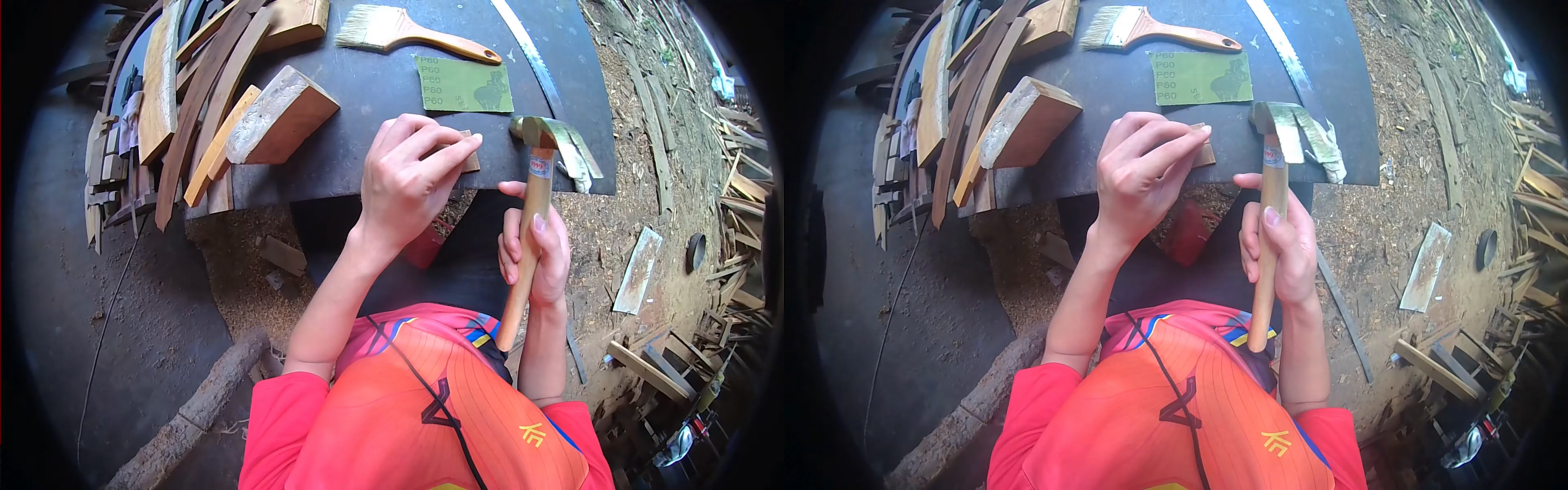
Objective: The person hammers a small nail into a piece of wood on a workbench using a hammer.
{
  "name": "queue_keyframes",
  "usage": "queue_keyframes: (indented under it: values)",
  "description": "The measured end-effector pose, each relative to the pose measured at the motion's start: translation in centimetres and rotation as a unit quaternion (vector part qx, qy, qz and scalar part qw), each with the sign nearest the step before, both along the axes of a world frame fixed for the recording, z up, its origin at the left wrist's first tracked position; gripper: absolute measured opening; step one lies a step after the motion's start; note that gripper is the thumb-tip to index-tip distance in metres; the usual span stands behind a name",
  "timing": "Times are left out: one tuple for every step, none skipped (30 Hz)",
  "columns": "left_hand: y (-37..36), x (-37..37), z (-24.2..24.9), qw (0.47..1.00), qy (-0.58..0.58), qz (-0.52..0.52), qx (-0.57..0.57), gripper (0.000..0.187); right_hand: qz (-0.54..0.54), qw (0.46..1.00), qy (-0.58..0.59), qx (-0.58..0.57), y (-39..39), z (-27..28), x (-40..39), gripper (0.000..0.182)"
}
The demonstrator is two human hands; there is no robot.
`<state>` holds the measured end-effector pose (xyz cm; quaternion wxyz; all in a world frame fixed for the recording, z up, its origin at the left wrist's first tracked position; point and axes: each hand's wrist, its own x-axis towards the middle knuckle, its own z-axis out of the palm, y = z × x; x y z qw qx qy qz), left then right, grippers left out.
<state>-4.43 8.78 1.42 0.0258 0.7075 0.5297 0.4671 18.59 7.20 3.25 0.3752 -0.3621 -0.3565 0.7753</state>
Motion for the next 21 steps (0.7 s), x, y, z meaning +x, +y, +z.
queue_keyframes:
  values:
    - [0.0, 0.1, 0.0, 1.0, 0.003, 0.004, 0.003, 0.041, 0.0, 1.0, 0.014, -0.014, 0.0, 0.4, -0.1, 0.064]
    - [0.0, 0.2, -0.1, 1.0, 0.006, 0.008, 0.006, 0.045, 0.001, 0.999, 0.028, -0.028, -0.1, 1.0, -0.1, 0.064]
    - [0.0, 0.2, 0.0, 1.0, -0.004, 0.014, 0.003, 0.049, 0.001, 0.998, 0.041, -0.041, -0.1, 1.7, -0.2, 0.065]
    - [0.1, 0.3, 0.0, 1.0, -0.014, 0.019, 0.0, 0.053, 0.006, 0.998, 0.041, -0.054, -0.2, 2.8, -0.3, 0.072]
    - [0.1, 0.4, 0.0, 0.999, -0.025, 0.024, -0.003, 0.058, 0.011, 0.998, 0.048, -0.039, -0.4, 3.6, -0.3, 0.074]
    - [0.1, 0.4, -0.1, 0.999, -0.03, 0.025, -0.003, 0.061, 0.016, 0.998, 0.055, -0.024, -0.8, 4.3, -0.2, 0.076]
    - [0.1, 0.3, -0.2, 0.999, -0.035, 0.027, -0.002, 0.063, 0.022, 0.998, 0.062, -0.01, -1.2, 5.0, -0.2, 0.079]
    - [0.1, 0.2, -0.3, 0.999, -0.04, 0.03, -0.002, 0.066, 0.023, 0.996, 0.078, -0.022, -1.6, 5.9, -0.3, 0.085]
    - [0.0, 0.2, -0.3, 0.999, -0.042, 0.033, -0.007, 0.067, 0.027, 0.996, 0.078, -0.019, -1.9, 6.2, -0.4, 0.085]
    - [-0.1, 0.3, -0.3, 0.998, -0.044, 0.036, -0.011, 0.067, 0.032, 0.996, 0.077, -0.016, -2.1, 6.4, -0.5, 0.085]
    - [-0.1, 0.3, -0.2, 0.998, -0.046, 0.04, -0.014, 0.068, 0.036, 0.996, 0.078, -0.012, -2.2, 6.5, -0.6, 0.086]
    - [-0.2, 0.2, -0.1, 0.998, -0.049, 0.041, -0.014, 0.068, 0.048, 0.996, 0.066, -0.02, -1.9, 6.4, -0.8, 0.081]
    - [-0.3, 0.3, -0.2, 0.998, -0.053, 0.041, -0.014, 0.068, 0.066, 0.995, 0.042, -0.06, -1.4, 6.4, -1.0, 0.076]
    - [-0.3, 0.3, -0.2, 0.998, -0.056, 0.041, -0.013, 0.068, 0.083, 0.993, 0.014, -0.084, -0.8, 6.4, -1.1, 0.074]
    - [-0.3, 0.2, -0.4, 0.998, -0.052, 0.042, -0.017, 0.069, 0.1, 0.989, -0.013, -0.11, -0.5, 6.4, -1.2, 0.072]
    - [-0.4, 0.1, -0.6, 0.998, -0.048, 0.042, -0.021, 0.069, 0.088, 0.991, -0.026, -0.1, -0.9, 7.2, -1.9, 0.076]
    - [-0.5, 0.0, -0.8, 0.998, -0.045, 0.043, -0.027, 0.07, 0.082, 0.994, -0.024, -0.07, -1.5, 7.3, -1.9, 0.076]
    - [-0.5, 0.0, -0.8, 0.997, -0.048, 0.045, -0.027, 0.07, 0.077, 0.996, -0.022, -0.041, -2.2, 7.4, -1.8, 0.076]
    - [-0.5, 0.1, -0.8, 0.997, -0.051, 0.047, -0.028, 0.07, 0.071, 0.997, -0.02, -0.013, -2.9, 7.4, -1.7, 0.076]
    - [-0.5, 0.2, -0.7, 0.997, -0.052, 0.049, -0.026, 0.07, 0.072, 0.997, 0.008, 0.009, -3.1, 7.2, -1.6, 0.078]
    - [-0.5, 0.1, -0.7, 0.997, -0.059, 0.049, -0.028, 0.07, 0.069, 0.998, -0.007, -0.011, -3.0, 7.0, -1.8, 0.078]
